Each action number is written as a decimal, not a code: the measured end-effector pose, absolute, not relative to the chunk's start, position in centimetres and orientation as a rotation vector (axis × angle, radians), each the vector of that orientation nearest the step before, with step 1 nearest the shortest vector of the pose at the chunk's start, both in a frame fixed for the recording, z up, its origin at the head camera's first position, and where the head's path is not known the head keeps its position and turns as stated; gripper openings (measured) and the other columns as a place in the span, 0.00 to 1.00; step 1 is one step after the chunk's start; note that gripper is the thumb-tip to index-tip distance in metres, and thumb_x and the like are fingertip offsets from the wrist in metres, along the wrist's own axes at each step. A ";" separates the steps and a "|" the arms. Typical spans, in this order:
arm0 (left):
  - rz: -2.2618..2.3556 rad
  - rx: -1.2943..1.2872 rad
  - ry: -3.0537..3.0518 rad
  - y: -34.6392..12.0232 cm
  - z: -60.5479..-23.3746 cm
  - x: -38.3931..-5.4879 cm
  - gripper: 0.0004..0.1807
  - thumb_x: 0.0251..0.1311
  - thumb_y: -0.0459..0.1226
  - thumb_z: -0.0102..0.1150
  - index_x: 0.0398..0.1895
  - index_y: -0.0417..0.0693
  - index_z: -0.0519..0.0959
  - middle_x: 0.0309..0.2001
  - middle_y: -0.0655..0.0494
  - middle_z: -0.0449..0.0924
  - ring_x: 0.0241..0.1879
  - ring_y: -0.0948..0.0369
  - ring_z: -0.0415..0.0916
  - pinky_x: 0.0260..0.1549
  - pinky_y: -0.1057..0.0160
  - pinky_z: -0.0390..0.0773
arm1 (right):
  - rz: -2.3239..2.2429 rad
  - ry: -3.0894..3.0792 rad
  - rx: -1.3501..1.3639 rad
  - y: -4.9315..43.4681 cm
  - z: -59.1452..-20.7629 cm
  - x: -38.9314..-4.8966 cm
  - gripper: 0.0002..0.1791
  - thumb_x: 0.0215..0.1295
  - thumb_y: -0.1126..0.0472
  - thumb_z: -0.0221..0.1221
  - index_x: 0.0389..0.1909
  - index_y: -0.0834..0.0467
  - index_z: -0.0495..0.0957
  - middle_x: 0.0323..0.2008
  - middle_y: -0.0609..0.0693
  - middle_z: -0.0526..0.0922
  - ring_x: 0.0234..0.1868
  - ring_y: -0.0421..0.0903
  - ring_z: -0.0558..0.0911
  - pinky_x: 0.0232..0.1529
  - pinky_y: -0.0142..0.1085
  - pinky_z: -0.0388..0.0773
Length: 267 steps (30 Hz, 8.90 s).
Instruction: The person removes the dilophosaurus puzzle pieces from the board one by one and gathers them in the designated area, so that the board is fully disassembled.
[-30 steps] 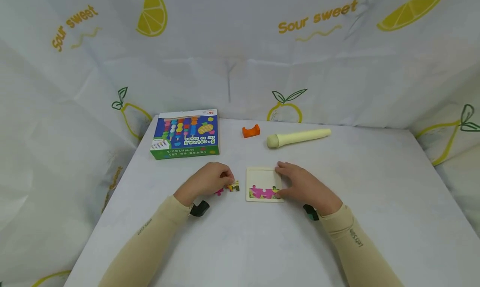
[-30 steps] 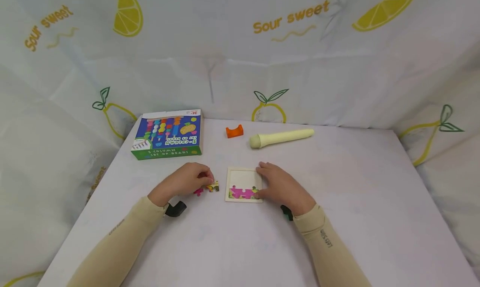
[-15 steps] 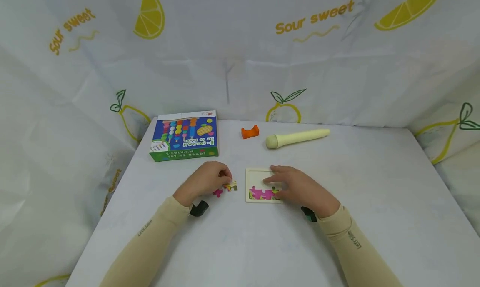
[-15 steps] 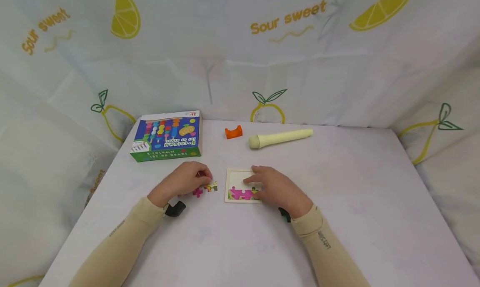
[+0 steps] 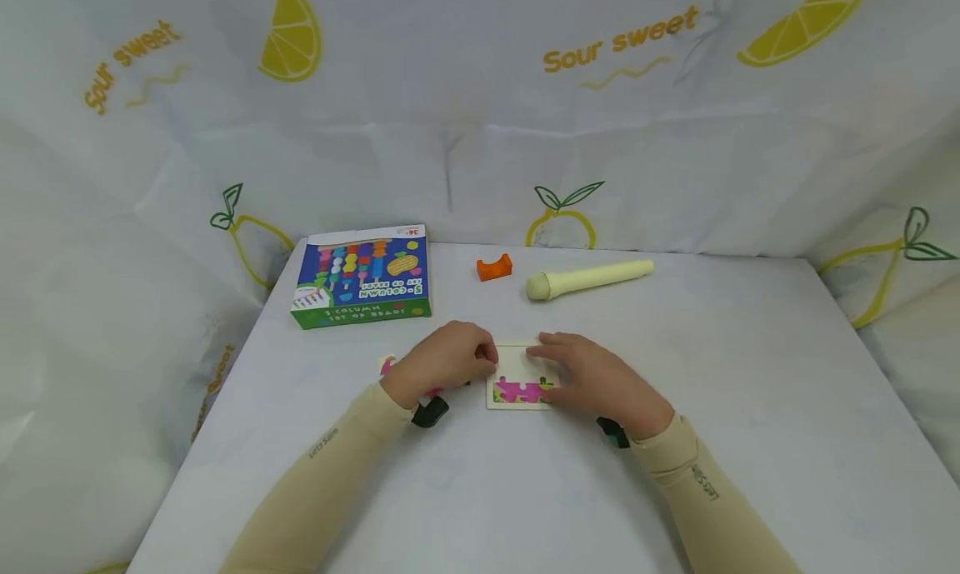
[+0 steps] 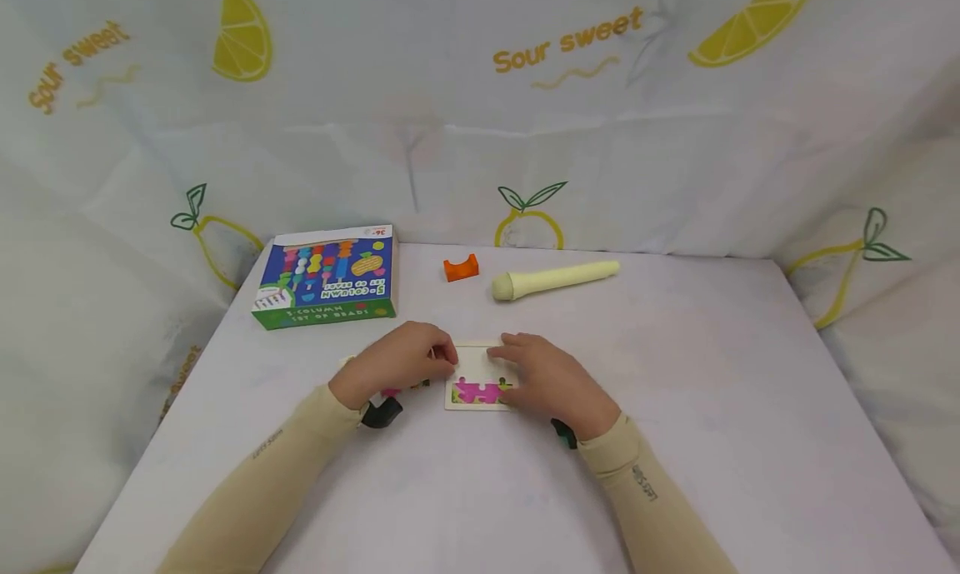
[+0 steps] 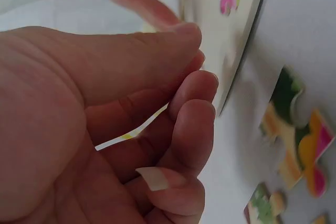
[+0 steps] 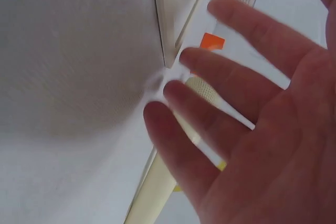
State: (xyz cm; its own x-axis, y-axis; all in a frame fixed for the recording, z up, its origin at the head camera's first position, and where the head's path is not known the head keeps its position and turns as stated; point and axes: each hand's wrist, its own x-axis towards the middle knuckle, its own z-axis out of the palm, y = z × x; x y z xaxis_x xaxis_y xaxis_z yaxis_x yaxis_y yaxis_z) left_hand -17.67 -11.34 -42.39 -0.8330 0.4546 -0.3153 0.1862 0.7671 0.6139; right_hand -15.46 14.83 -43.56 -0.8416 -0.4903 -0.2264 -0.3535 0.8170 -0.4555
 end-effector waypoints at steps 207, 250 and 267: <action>0.796 0.547 2.524 -7.8 -42.5 -16.0 0.09 0.75 0.40 0.64 0.33 0.53 0.87 0.27 0.63 0.81 0.29 0.63 0.75 0.29 0.66 0.72 | -0.659 2.620 -0.727 15.5 -44.4 -16.5 0.39 0.69 0.59 0.72 0.78 0.65 0.70 0.82 0.61 0.67 0.83 0.64 0.64 0.79 0.60 0.66; 0.858 0.341 2.626 -17.7 -43.4 -12.0 0.03 0.69 0.41 0.73 0.37 0.55 0.88 0.29 0.64 0.82 0.33 0.62 0.77 0.38 0.61 0.80 | -0.659 2.631 -0.699 16.5 -44.2 -16.3 0.41 0.70 0.57 0.72 0.79 0.65 0.67 0.83 0.61 0.64 0.84 0.65 0.62 0.81 0.61 0.62; 0.759 0.500 2.543 -9.4 -41.9 -15.6 0.05 0.72 0.43 0.69 0.38 0.54 0.87 0.34 0.62 0.84 0.37 0.59 0.78 0.38 0.62 0.78 | -0.744 2.576 -0.662 16.8 -44.5 -16.4 0.44 0.68 0.53 0.74 0.80 0.62 0.68 0.84 0.58 0.64 0.85 0.62 0.61 0.82 0.60 0.61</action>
State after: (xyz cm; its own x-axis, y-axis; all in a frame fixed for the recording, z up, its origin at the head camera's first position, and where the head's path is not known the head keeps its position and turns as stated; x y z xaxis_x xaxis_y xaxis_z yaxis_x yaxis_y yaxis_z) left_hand -15.62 -9.43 -41.92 -0.8391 0.4519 -0.3029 0.2118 0.7842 0.5832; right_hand -16.37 16.77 -44.45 -0.8178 -0.5312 -0.2214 -0.3315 0.7493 -0.5733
